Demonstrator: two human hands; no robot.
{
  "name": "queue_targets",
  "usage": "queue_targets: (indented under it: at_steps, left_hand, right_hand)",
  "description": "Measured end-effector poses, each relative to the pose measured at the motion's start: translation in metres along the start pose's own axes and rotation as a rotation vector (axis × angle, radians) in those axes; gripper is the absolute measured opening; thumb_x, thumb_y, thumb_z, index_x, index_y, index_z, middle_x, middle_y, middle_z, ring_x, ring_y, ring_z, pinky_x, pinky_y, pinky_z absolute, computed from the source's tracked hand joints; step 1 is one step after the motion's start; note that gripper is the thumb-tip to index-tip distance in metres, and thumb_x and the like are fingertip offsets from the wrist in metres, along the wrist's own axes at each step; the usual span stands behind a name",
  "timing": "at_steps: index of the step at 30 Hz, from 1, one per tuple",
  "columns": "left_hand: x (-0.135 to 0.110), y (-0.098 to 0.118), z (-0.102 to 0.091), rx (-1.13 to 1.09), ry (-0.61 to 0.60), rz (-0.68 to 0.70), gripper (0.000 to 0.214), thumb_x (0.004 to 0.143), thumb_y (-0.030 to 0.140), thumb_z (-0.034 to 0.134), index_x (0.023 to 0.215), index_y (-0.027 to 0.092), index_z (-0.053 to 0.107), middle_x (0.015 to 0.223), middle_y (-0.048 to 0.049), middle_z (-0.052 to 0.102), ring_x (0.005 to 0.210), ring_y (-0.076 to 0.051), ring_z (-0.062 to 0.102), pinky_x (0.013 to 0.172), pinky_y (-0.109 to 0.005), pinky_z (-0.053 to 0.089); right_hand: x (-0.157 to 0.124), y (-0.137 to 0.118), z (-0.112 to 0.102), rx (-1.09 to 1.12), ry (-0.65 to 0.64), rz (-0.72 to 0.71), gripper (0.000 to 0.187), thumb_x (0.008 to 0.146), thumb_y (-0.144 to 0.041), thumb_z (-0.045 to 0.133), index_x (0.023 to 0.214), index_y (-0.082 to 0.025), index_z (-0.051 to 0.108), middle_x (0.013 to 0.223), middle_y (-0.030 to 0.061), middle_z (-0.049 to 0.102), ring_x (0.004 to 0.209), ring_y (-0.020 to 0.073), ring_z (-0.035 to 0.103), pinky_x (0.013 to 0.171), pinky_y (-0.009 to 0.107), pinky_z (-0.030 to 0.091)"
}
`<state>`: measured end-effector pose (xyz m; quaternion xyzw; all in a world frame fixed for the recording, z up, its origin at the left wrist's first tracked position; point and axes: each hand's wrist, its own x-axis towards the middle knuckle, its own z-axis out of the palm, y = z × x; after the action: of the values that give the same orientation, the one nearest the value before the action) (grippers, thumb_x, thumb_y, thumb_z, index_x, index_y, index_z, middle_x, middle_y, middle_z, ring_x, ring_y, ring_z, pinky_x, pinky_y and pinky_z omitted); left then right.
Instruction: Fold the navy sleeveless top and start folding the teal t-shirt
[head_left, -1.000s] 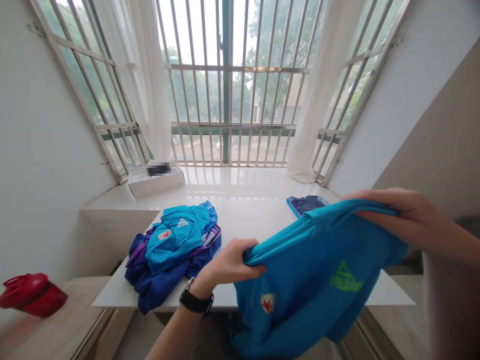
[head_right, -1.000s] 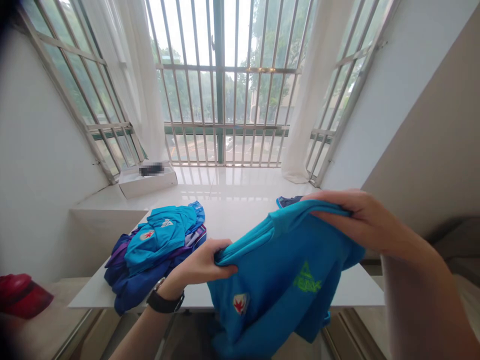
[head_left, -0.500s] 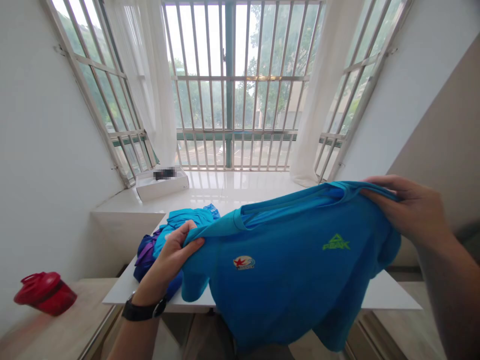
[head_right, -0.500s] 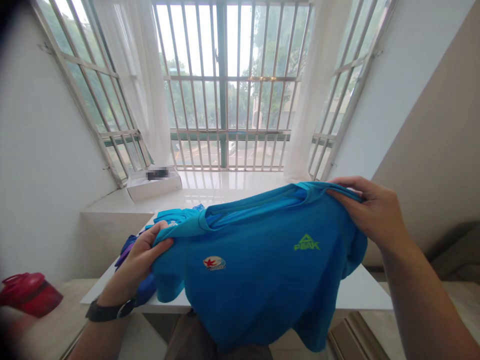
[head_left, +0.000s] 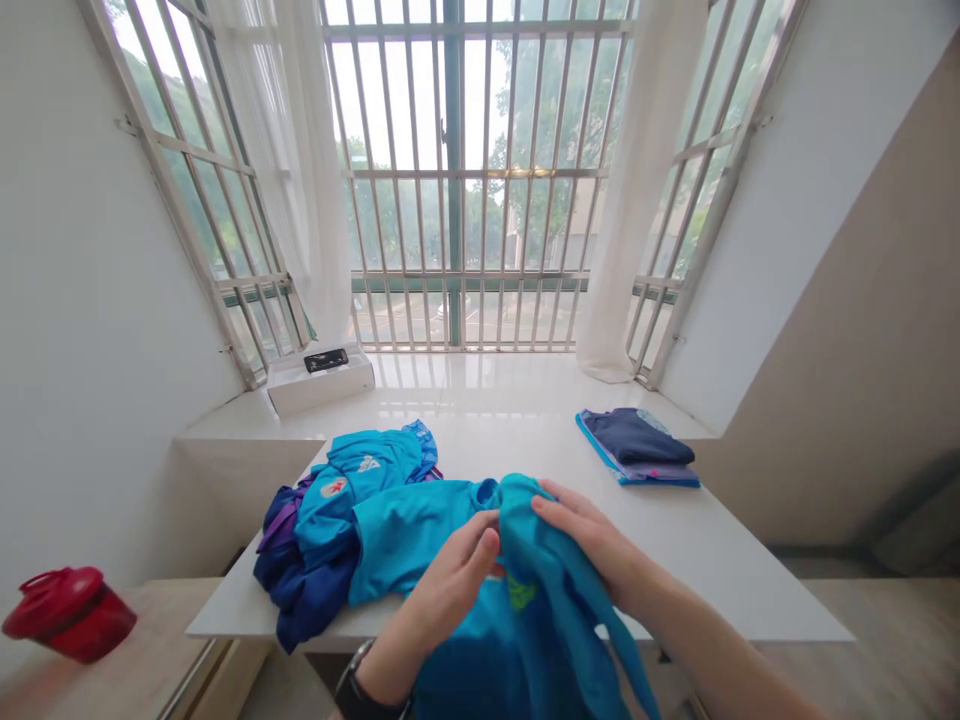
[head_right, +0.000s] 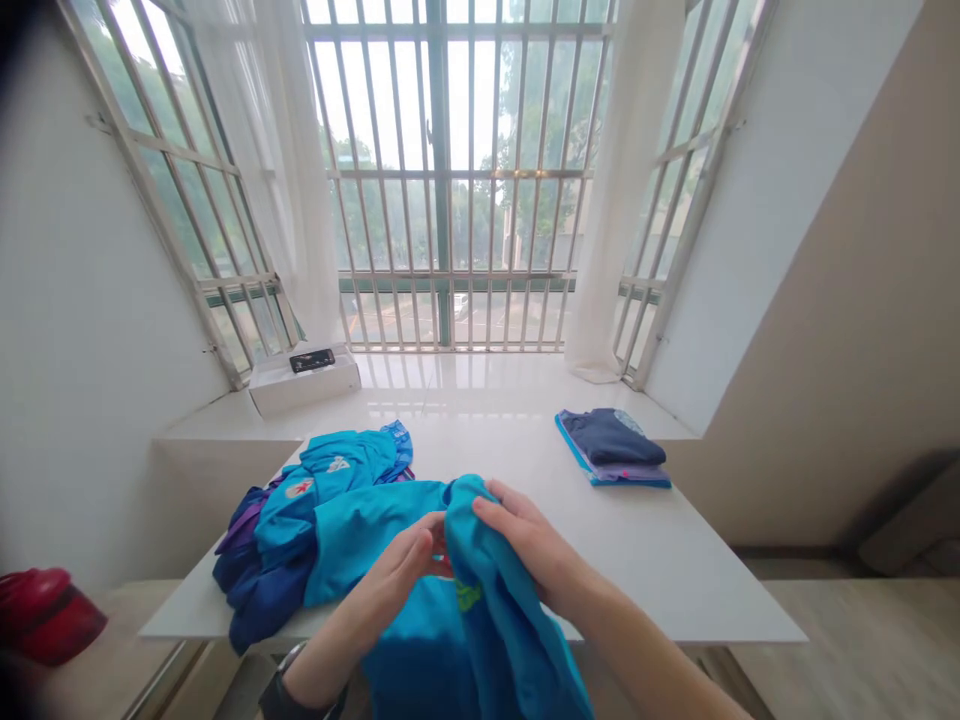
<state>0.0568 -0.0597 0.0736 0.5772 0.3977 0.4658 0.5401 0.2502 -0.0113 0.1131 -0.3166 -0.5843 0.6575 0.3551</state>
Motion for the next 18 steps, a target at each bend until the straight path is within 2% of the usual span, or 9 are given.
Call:
queue_targets:
  at_steps: [2, 4, 6, 7, 9, 10, 12, 15, 18]
  left_hand:
    - [-0.002, -0.013, 0.007, -0.271, 0.030, -0.070, 0.062, 0.086, 0.073, 0.054, 0.117, 0.020, 0.063, 0.102, -0.0087, 0.068, 0.093, -0.026, 0.065, 0.082, -0.037, 0.051]
    - [-0.003, -0.022, 0.001, -0.349, 0.168, -0.123, 0.053, 0.079, 0.062, 0.071, 0.107, 0.018, 0.065, 0.094, -0.0059, 0.068, 0.090, -0.024, 0.064, 0.081, -0.034, 0.051]
    - [-0.005, -0.026, -0.014, -0.347, 0.294, -0.161, 0.042, 0.073, 0.046, 0.082, 0.100, 0.018, 0.067, 0.090, -0.0030, 0.068, 0.086, -0.021, 0.064, 0.079, -0.030, 0.050]
    - [-0.006, -0.026, -0.022, -0.355, 0.330, -0.171, 0.038, 0.071, 0.041, 0.083, 0.097, 0.018, 0.068, 0.088, -0.0020, 0.068, 0.083, -0.020, 0.063, 0.077, -0.029, 0.050]
    - [-0.009, -0.022, -0.036, -0.388, 0.336, -0.168, 0.030, 0.073, 0.035, 0.080, 0.095, 0.019, 0.068, 0.084, -0.0008, 0.068, 0.080, -0.019, 0.063, 0.077, -0.029, 0.050]
    - [-0.011, -0.018, -0.040, -0.405, 0.303, -0.164, 0.026, 0.074, 0.033, 0.078, 0.093, 0.019, 0.069, 0.081, -0.0007, 0.068, 0.078, -0.019, 0.063, 0.077, -0.029, 0.050]
    - [-0.014, -0.011, -0.042, -0.424, 0.213, -0.170, 0.022, 0.077, 0.033, 0.075, 0.093, 0.019, 0.069, 0.079, -0.0006, 0.068, 0.077, -0.019, 0.064, 0.078, -0.031, 0.050]
    - [-0.019, -0.001, -0.036, -0.407, 0.094, -0.212, 0.024, 0.079, 0.037, 0.075, 0.095, 0.020, 0.069, 0.082, -0.0004, 0.067, 0.079, -0.018, 0.062, 0.077, -0.028, 0.049]
    - [-0.028, 0.012, -0.034, -0.329, -0.030, -0.226, 0.028, 0.081, 0.042, 0.075, 0.096, 0.020, 0.068, 0.088, -0.0006, 0.065, 0.084, -0.016, 0.060, 0.078, -0.025, 0.048]
  right_hand:
    - [-0.001, 0.015, 0.018, -0.215, -0.280, -0.026, 0.037, 0.087, -0.039, 0.065, 0.121, -0.023, 0.065, 0.107, 0.0047, 0.069, 0.102, 0.0238, 0.065, 0.087, 0.037, 0.056]
    - [-0.003, 0.024, 0.027, -0.404, -0.511, -0.099, 0.049, 0.086, -0.029, 0.065, 0.134, -0.025, 0.056, 0.126, 0.0071, 0.062, 0.118, 0.0251, 0.058, 0.096, 0.039, 0.053]
    - [-0.003, 0.033, 0.026, -0.496, -0.581, -0.202, 0.054, 0.087, -0.019, 0.057, 0.140, -0.027, 0.049, 0.133, 0.0081, 0.059, 0.120, 0.0232, 0.058, 0.098, 0.038, 0.052]
    - [0.000, 0.038, 0.023, -0.534, -0.544, -0.269, 0.051, 0.089, -0.016, 0.052, 0.139, -0.028, 0.050, 0.128, 0.0075, 0.062, 0.112, 0.0213, 0.062, 0.095, 0.037, 0.053]
    - [0.010, 0.054, 0.012, -0.627, -0.340, -0.420, 0.045, 0.091, -0.014, 0.047, 0.133, -0.029, 0.054, 0.114, 0.0057, 0.068, 0.098, 0.0193, 0.067, 0.091, 0.038, 0.054]
    - [0.018, 0.064, 0.006, -0.686, -0.202, -0.494, 0.042, 0.091, -0.016, 0.048, 0.131, -0.029, 0.054, 0.111, 0.0060, 0.068, 0.098, 0.0205, 0.066, 0.091, 0.040, 0.054]
    - [0.037, 0.086, -0.005, -0.789, 0.021, -0.581, 0.052, 0.087, -0.019, 0.055, 0.138, -0.028, 0.047, 0.128, 0.0112, 0.062, 0.118, 0.0268, 0.058, 0.099, 0.047, 0.049]
    - [0.068, 0.117, -0.010, -0.957, 0.004, -0.569, 0.074, 0.079, -0.020, 0.064, 0.148, -0.027, 0.039, 0.152, 0.0145, 0.043, 0.140, 0.0342, 0.037, 0.111, 0.058, 0.035]
    - [0.093, 0.133, -0.006, -1.013, -0.122, -0.516, 0.043, 0.079, -0.025, 0.065, 0.122, -0.031, 0.065, 0.152, 0.0085, 0.047, 0.143, 0.0377, 0.032, 0.113, 0.064, 0.028]
